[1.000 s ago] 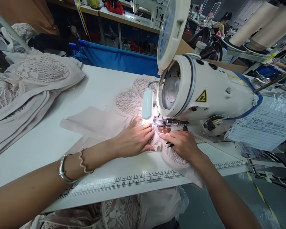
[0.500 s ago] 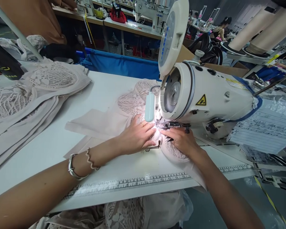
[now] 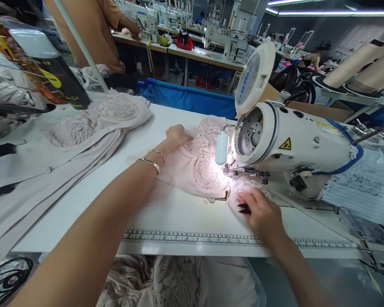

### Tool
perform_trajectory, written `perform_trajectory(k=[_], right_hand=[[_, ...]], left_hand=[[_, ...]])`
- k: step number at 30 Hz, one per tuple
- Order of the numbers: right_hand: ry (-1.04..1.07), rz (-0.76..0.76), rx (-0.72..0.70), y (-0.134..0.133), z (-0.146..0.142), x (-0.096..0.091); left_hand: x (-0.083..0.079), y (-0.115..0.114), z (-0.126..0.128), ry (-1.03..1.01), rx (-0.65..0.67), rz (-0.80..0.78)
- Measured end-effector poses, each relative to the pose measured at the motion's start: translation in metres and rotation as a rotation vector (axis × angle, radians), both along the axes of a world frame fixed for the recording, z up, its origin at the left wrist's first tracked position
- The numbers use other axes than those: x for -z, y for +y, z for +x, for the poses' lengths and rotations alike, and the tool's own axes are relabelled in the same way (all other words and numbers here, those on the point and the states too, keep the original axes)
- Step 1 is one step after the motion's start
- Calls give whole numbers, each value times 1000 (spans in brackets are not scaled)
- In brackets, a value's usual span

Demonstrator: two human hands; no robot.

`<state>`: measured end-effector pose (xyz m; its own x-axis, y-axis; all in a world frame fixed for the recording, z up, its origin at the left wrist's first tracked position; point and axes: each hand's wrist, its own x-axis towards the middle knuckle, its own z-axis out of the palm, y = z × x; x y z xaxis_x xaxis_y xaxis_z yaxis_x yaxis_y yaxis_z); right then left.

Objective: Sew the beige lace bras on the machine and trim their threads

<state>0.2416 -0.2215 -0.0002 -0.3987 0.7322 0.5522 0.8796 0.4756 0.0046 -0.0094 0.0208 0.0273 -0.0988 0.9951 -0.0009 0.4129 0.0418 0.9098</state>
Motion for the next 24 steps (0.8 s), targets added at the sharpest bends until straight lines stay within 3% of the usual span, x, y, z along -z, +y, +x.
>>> perform_trajectory(k=[4,7,9,14,16,19,24], right_hand=[[457,-255,-244,-25,-50,10],[919,-558,-367,-27,-86,22],[1240,-893,-422,-14,-108,25],[1853,-1499,-614,53,-151,1],[2086,-1484,-558,78,-163,-15],[2361,-1324,-524,102,-175,-31],[2526,-1130,-474,120,-180,-36]], left_hand=[[-16,-10,-34,-253,143,23],[-27,-29,-64,-740,275,187],[-33,-38,-80,-995,312,270],[-43,-46,-93,-1099,303,311],[-45,-45,-92,-1141,250,288],[-46,-43,-92,-1182,222,267],[-43,-39,-97,-1187,198,254]])
